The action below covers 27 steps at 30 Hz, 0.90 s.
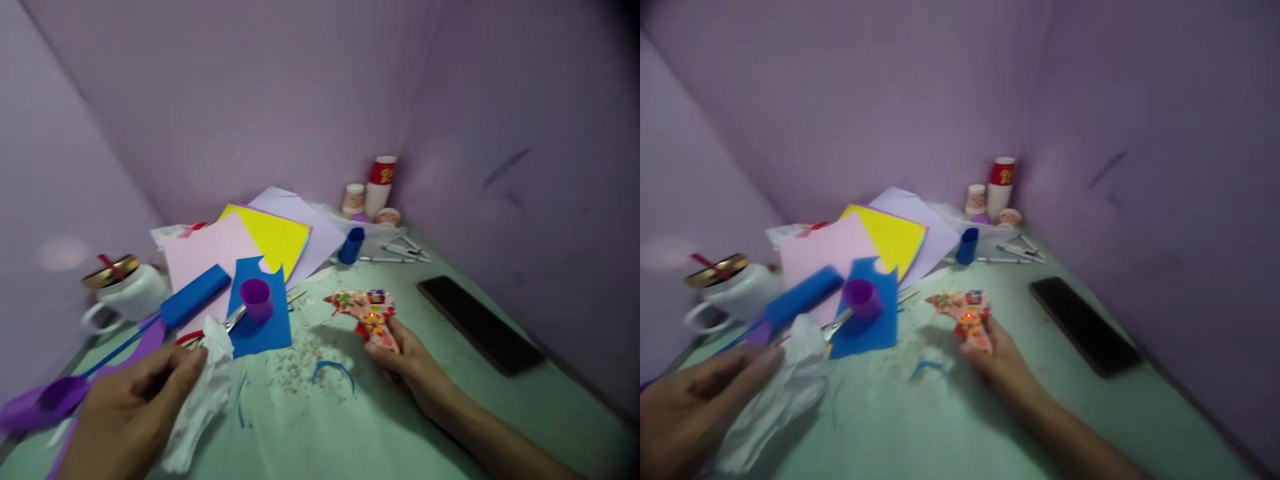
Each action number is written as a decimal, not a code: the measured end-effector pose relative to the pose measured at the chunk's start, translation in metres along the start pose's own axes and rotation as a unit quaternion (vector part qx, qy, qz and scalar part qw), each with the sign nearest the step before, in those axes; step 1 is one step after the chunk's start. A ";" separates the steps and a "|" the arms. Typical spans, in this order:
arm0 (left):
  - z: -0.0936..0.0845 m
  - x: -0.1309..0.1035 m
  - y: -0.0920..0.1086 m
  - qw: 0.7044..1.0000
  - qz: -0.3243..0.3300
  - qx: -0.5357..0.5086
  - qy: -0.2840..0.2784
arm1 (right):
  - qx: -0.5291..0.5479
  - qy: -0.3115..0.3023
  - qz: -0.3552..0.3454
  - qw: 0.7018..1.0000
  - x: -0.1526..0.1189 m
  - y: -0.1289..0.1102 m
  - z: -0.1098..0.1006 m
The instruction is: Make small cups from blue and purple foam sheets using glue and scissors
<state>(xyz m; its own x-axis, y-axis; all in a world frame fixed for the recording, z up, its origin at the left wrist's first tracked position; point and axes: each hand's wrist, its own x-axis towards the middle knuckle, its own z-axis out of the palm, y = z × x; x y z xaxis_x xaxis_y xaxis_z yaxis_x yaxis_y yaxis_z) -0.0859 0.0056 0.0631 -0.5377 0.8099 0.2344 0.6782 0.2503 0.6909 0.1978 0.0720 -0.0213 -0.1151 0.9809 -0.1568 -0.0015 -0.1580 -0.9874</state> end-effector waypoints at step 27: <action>0.098 -0.006 0.073 0.925 0.349 -0.137 -0.067 | 0.066 -0.081 -0.067 0.992 0.007 0.010 -0.001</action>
<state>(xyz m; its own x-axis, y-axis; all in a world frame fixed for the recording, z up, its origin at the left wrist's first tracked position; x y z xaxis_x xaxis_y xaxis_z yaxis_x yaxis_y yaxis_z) 0.0156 0.0713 0.0451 0.0622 0.7865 0.6144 0.6750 -0.4866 0.5546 0.1978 0.0771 -0.0320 -0.2635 0.9646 -0.0076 -0.1565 -0.0506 -0.9864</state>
